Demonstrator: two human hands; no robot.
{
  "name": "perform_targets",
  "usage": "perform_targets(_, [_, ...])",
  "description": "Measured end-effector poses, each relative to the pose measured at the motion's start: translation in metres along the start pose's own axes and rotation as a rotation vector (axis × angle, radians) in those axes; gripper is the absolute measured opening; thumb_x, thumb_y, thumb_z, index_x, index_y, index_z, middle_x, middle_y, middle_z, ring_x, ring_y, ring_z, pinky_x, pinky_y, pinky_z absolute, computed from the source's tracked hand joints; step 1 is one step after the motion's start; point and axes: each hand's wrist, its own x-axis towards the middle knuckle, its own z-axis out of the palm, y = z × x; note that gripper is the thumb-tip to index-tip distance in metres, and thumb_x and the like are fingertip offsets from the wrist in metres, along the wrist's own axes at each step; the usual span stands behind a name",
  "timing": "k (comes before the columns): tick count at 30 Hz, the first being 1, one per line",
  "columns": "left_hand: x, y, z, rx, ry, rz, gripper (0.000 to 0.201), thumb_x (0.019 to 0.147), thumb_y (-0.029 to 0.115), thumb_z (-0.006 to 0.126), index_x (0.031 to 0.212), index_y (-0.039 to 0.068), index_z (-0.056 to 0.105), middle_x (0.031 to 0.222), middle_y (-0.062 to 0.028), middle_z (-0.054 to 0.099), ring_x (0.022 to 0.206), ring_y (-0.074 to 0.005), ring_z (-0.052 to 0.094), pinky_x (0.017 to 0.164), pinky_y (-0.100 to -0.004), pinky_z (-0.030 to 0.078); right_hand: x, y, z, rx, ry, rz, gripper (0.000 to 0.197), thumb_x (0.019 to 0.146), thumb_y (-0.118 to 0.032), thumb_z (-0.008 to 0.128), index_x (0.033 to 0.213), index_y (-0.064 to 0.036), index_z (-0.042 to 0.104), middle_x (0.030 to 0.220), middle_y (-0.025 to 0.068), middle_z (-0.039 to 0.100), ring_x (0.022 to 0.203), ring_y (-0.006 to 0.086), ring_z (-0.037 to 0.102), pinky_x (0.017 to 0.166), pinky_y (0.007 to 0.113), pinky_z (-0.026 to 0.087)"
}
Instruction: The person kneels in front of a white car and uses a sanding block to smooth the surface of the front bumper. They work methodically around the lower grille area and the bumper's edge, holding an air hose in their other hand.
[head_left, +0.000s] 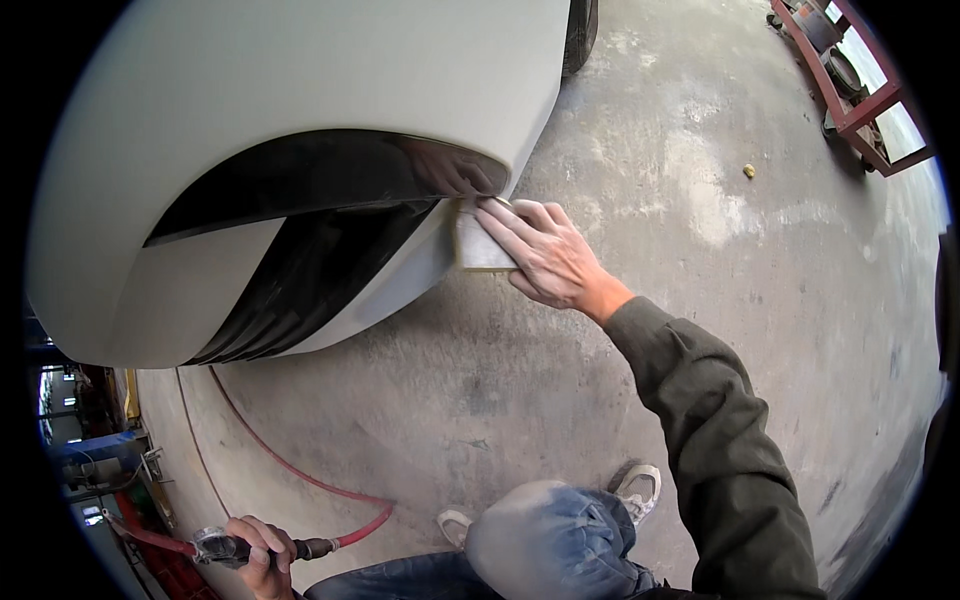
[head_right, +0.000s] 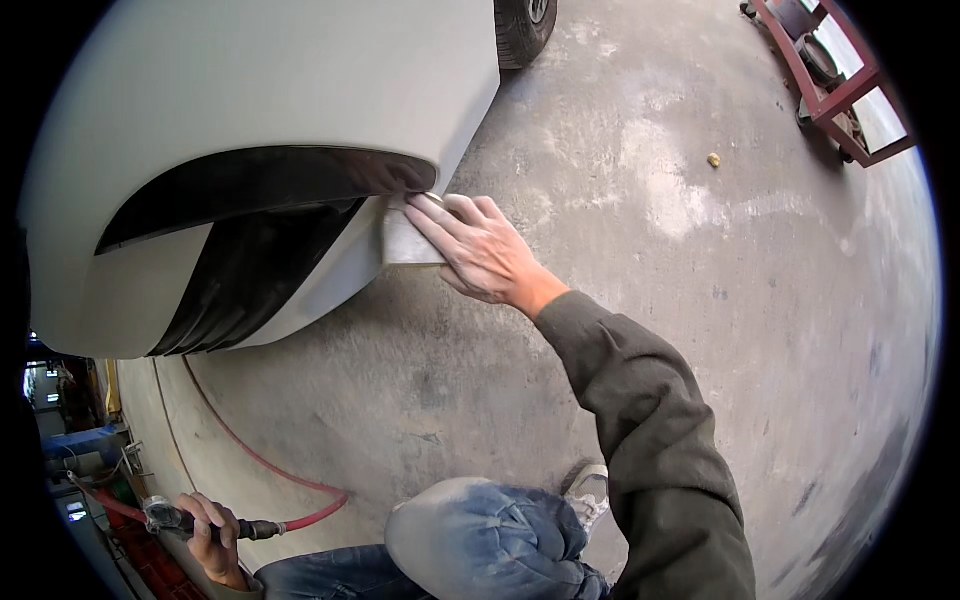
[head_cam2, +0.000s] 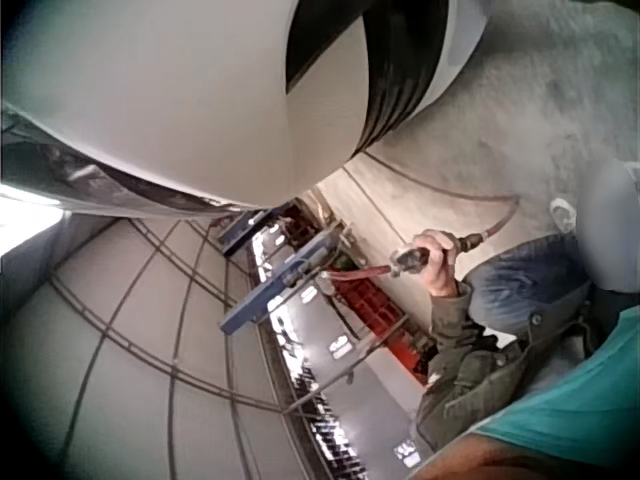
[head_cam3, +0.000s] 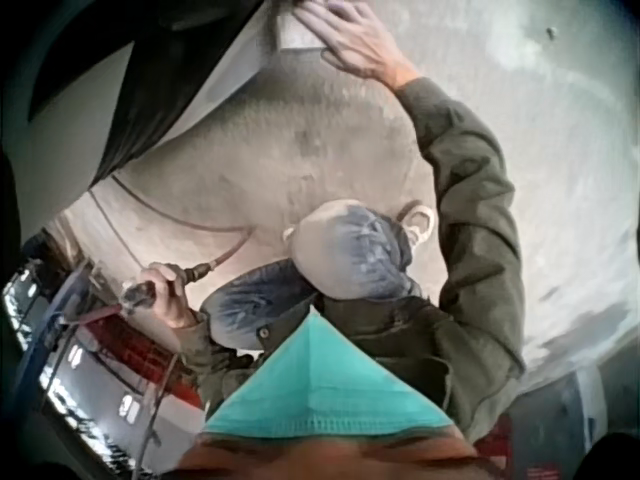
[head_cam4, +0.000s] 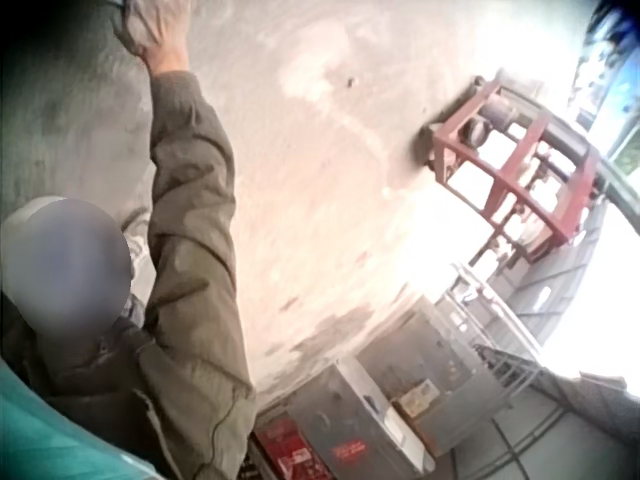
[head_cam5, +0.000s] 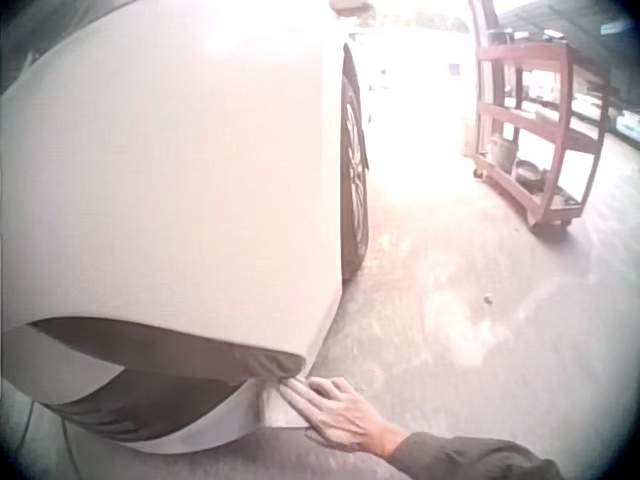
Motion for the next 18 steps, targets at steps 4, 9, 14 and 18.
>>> perform_targets(4, [0.016,0.004,0.012,0.026,0.038,0.051,0.028,0.094,0.023,0.067,0.087,0.008,0.045,0.079,-0.0046,0.055,0.042,-0.0099,0.043,0.041,-0.0251,0.037,0.017,0.014,-0.009,0.012,-0.024,0.004,0.08,0.072,-0.019,0.063,0.148,-0.006,0.042,0.152,0.0067,0.045,0.117,0.0277,0.049,0.104,0.039,0.039])
perform_targets(9, [0.011,-0.002,0.011,0.019,0.011,0.02,0.026,0.094,0.021,0.066,0.087,0.008,0.045,0.079,-0.0056,0.055,0.042,-0.0102,0.043,0.042,-0.0258,0.038,0.014,0.013,-0.007,-0.033,-0.016,-0.057,0.077,0.075,-0.02,0.064,0.148,-0.008,0.043,0.15,0.0013,0.047,0.113,0.022,0.051,0.097,0.035,0.041])
perform_targets(14, [0.014,-0.006,0.022,-0.022,-0.026,-0.018,0.027,0.094,0.022,0.068,0.087,0.008,0.045,0.078,-0.0063,0.055,0.042,-0.0109,0.043,0.042,-0.0262,0.038,0.0,0.031,-0.012,0.028,-0.115,-0.044,0.082,0.073,-0.019,0.057,0.152,-0.0075,0.037,0.152,0.0077,0.045,0.118,0.0278,0.05,0.106,0.04,0.039])
perform_targets(18, [0.015,-0.003,0.031,-0.013,0.017,-0.075,0.03,0.09,0.022,0.072,0.087,0.007,0.046,0.078,-0.008,0.056,0.043,-0.0123,0.046,0.042,-0.0278,0.04,0.006,0.008,-0.003,0.072,-0.114,0.006,0.081,0.073,-0.019,0.055,0.151,-0.0058,0.038,0.153,0.0064,0.044,0.116,0.0268,0.05,0.106,0.04,0.039])
